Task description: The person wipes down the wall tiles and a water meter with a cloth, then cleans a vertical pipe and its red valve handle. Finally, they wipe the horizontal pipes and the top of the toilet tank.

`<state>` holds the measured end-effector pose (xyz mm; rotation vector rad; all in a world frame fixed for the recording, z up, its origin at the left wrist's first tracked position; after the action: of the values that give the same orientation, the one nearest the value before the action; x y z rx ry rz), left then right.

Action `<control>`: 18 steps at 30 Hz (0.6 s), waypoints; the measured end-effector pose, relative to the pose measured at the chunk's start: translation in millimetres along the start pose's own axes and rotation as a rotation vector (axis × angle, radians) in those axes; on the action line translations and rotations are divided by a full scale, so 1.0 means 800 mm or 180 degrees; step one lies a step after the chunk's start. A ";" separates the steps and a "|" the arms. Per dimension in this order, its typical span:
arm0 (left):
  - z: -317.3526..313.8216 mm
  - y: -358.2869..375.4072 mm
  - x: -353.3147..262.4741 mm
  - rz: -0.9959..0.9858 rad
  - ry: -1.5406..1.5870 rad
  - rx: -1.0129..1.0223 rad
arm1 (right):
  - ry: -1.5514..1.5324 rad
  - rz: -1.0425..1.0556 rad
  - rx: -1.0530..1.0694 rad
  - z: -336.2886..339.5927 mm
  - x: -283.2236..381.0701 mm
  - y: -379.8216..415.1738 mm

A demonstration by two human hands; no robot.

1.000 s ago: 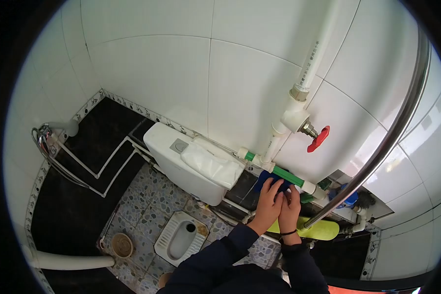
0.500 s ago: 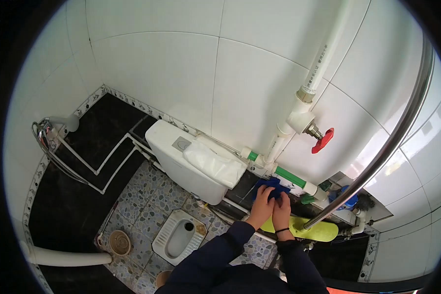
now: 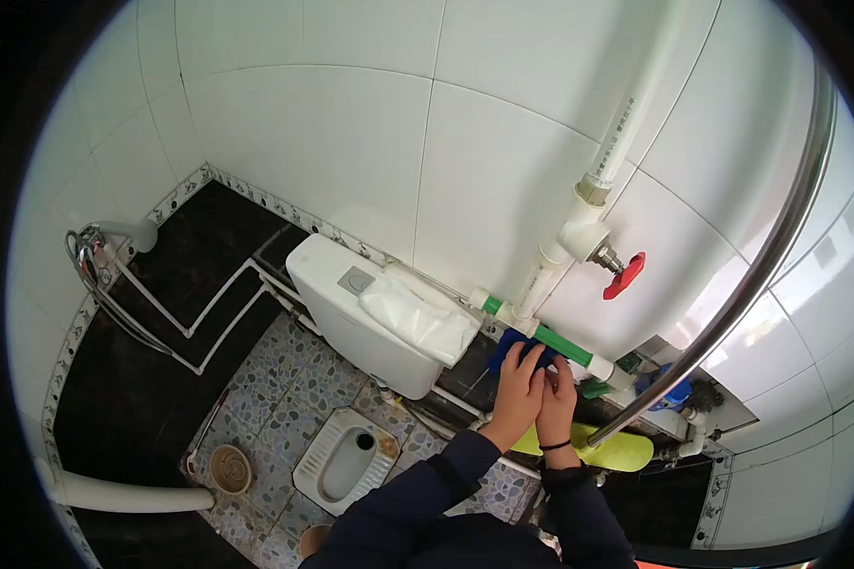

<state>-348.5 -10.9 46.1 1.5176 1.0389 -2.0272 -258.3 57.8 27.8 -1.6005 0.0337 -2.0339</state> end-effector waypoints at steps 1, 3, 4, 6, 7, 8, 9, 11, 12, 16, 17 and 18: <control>-0.001 -0.002 0.001 0.0031 -0.0020 0.0046 | -0.0033 -0.0086 0.0068 -0.001 0.000 -0.002; -0.002 -0.006 0.008 0.0088 -0.0061 0.0129 | 0.0074 0.0067 0.0023 -0.001 -0.007 -0.003; -0.002 -0.008 0.009 0.0045 -0.0107 0.0107 | 0.0126 0.0143 0.0002 -0.003 -0.012 -0.004; -0.003 -0.005 0.015 -0.0032 -0.0203 0.0073 | -0.0057 0.0042 -0.0008 -0.006 -0.026 -0.002; -0.003 -0.003 0.021 0.0005 -0.0156 0.0079 | -0.0146 -0.0013 -0.0014 -0.007 -0.031 0.000; -0.004 -0.002 0.026 0.0040 -0.0108 0.0083 | -0.0067 0.0045 -0.0009 -0.009 -0.035 0.001; -0.004 -0.001 0.031 0.0075 -0.0060 0.0086 | 0.0012 0.0104 -0.0004 -0.010 -0.039 0.003; -0.004 0.000 0.043 0.0208 0.0065 0.0133 | 0.0149 0.0155 0.0023 -0.014 -0.048 0.007; -0.004 0.001 0.049 0.0274 0.0128 0.0157 | 0.0207 0.0147 0.0043 -0.016 -0.054 0.008; -0.009 0.007 0.081 0.0518 0.0004 0.0251 | 0.0593 0.0259 0.0108 -0.025 -0.091 0.017; -0.013 0.010 0.094 0.0516 -0.0080 0.0243 | 0.0661 0.0237 0.0167 -0.027 -0.097 0.020; -0.014 0.012 0.101 0.0514 -0.0163 0.0235 | 0.0730 0.0216 0.0225 -0.030 -0.098 0.023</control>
<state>-361.5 0.6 -34.2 1.5252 0.8030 -2.0002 -261.5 68.0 -55.3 -1.3002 0.0977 -2.1313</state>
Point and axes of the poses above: each hand's wrist, its own y-axis away from the middle knuckle, its own z-axis out of the back of the hand, x = y × z, the point moved 6 cm from there along -y, towards the middle knuckle, and after that the axes turned 6 degrees about z, right-handed, at the moved point
